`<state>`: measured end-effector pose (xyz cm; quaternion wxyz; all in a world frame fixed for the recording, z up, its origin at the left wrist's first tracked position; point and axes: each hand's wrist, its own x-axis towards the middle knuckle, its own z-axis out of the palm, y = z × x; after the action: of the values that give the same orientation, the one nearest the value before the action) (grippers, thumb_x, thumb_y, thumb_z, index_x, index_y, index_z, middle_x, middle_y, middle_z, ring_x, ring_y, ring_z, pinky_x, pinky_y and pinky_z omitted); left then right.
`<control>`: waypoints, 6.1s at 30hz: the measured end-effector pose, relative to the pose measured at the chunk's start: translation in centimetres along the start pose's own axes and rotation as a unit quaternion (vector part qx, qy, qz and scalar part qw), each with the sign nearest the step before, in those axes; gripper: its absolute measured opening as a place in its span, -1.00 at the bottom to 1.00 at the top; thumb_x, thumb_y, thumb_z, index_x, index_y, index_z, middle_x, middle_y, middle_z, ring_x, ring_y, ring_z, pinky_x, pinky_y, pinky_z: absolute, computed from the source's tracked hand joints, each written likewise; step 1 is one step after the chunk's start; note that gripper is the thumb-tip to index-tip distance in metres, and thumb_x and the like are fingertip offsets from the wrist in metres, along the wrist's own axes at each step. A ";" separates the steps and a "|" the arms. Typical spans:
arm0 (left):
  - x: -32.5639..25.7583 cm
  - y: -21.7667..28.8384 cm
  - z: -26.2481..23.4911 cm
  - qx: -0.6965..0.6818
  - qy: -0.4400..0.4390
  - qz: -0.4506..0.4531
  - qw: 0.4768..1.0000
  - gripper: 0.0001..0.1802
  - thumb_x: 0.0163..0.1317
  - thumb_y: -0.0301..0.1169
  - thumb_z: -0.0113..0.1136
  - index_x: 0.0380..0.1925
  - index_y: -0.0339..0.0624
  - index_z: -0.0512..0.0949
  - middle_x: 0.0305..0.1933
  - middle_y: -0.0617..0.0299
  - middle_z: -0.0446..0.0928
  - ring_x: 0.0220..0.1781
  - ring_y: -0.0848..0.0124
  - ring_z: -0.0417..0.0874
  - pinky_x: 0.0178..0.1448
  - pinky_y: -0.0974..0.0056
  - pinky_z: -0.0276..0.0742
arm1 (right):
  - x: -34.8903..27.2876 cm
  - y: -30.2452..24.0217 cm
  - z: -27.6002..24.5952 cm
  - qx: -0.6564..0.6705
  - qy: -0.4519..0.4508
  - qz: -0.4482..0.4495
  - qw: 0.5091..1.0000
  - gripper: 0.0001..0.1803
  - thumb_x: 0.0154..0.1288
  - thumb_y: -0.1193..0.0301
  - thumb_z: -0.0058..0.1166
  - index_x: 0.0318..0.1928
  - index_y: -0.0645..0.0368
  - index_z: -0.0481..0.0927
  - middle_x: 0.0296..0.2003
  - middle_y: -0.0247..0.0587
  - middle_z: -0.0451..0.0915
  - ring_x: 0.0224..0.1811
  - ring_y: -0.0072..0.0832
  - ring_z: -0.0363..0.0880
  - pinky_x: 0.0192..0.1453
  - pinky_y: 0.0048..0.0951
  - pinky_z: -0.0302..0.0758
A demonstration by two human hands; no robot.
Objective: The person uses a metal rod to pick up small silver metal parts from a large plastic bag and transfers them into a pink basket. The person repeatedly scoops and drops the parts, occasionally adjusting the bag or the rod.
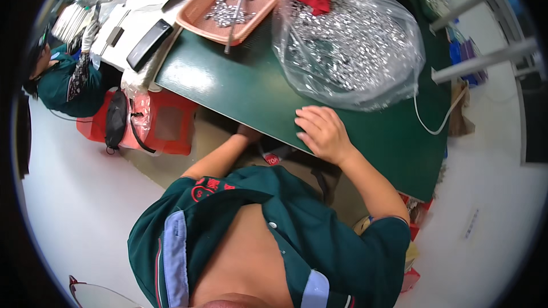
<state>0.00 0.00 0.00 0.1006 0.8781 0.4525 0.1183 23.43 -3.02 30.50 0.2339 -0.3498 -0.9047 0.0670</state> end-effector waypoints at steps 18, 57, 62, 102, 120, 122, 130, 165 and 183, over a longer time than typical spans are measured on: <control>-2.4 4.6 -35.8 -0.521 0.009 -0.129 0.844 -0.68 0.34 -0.21 0.12 -0.17 -0.28 0.57 -0.41 0.21 0.58 -0.33 0.48 0.59 -0.24 0.37 0.50 | -1.9 1.2 0.6 0.003 0.167 0.096 0.981 -0.90 0.06 0.46 0.20 -0.37 0.12 0.55 -0.47 -0.26 0.53 -0.36 -0.25 0.50 -0.24 -0.26 0.47; 21.5 -8.8 -33.7 -0.638 0.238 -0.401 0.613 -0.80 0.18 -0.61 -0.11 -0.47 -0.46 0.52 -0.63 -0.07 0.55 -0.74 0.25 0.49 -0.75 0.13 0.21 | 21.0 -2.4 -1.4 0.775 -0.088 0.347 0.522 -0.66 0.47 0.11 -0.19 -0.42 0.00 0.38 -0.66 -0.42 0.35 -0.73 -0.63 0.16 -0.63 -0.57 0.08; 23.1 -13.4 -30.8 -0.612 0.275 -0.399 0.625 -0.80 0.13 -0.61 -0.06 -0.59 -0.39 0.52 -0.64 -0.09 0.51 -0.78 0.18 0.46 -0.79 0.08 0.25 | 13.5 -6.6 -4.9 0.743 -0.108 0.301 0.589 -0.67 0.42 0.18 -0.10 -0.41 0.13 0.38 -0.68 -0.13 0.45 -0.75 -0.53 0.29 -0.65 -0.56 0.24; 28.9 1.3 -25.2 -0.105 0.149 -0.083 0.980 -0.74 0.09 -0.36 0.22 -0.21 -0.22 0.61 -0.24 -0.02 0.66 -0.20 0.09 0.68 -0.15 0.10 0.56 | -2.1 8.9 -0.2 0.492 0.221 0.398 0.742 -0.60 0.42 0.09 -0.02 -0.46 0.08 0.39 -0.63 -0.56 0.24 -0.60 -0.77 0.13 -0.54 -0.62 0.11; 24.0 -0.8 -25.1 -0.933 0.044 -0.013 0.356 -0.79 0.24 -0.48 0.18 -0.13 -0.22 0.47 -0.28 0.22 0.53 -0.28 0.38 0.53 -0.26 0.36 0.50 | -2.3 8.5 -3.6 0.160 0.169 0.438 0.868 -0.71 0.31 0.27 0.09 -0.39 0.27 0.56 -0.69 -0.26 0.44 -0.62 -0.58 0.31 -0.47 -0.44 0.30; 23.9 -0.7 -25.2 -0.930 0.060 -0.023 0.362 -0.80 0.23 -0.49 0.18 -0.14 -0.22 0.48 -0.29 0.22 0.54 -0.28 0.38 0.54 -0.24 0.35 0.51 | -2.3 8.6 -3.4 0.147 0.164 0.442 0.869 -0.71 0.30 0.26 0.10 -0.39 0.27 0.56 -0.69 -0.23 0.44 -0.63 -0.53 0.33 -0.47 -0.41 0.30; 24.2 -0.4 -24.8 -0.894 0.122 -0.027 0.431 -0.86 0.24 -0.52 0.16 -0.20 -0.24 0.51 -0.32 0.21 0.58 -0.31 0.40 0.60 -0.17 0.31 0.58 | -2.2 8.4 -2.9 0.134 0.163 0.440 0.873 -0.72 0.30 0.26 0.09 -0.39 0.25 0.55 -0.69 -0.18 0.44 -0.64 -0.48 0.37 -0.46 -0.38 0.32; 23.3 3.3 -26.6 -0.782 0.198 -0.010 0.591 -0.79 0.15 -0.58 0.23 -0.18 -0.33 0.52 -0.36 0.18 0.58 -0.34 0.41 0.60 -0.17 0.33 0.53 | -1.4 6.9 -3.4 -0.039 0.249 0.348 0.903 -0.81 0.24 0.33 0.16 -0.39 0.18 0.54 -0.58 -0.11 0.52 -0.57 -0.13 0.49 -0.50 -0.27 0.37; 25.9 1.7 -24.5 -0.206 0.337 -0.033 0.918 -0.81 0.08 -0.49 0.21 -0.27 -0.27 0.65 -0.25 -0.04 0.61 -0.20 0.06 0.64 -0.06 0.15 0.53 | -2.0 8.1 -2.5 0.281 0.222 0.482 0.799 -0.77 0.36 0.34 0.04 -0.33 0.27 0.59 -0.61 -0.48 0.37 -0.53 -0.73 0.22 -0.43 -0.57 0.22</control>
<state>8.55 22.00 26.80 0.1250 0.7306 0.4542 0.4943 30.76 1.63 29.68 0.4539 -0.6649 -0.4838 0.3433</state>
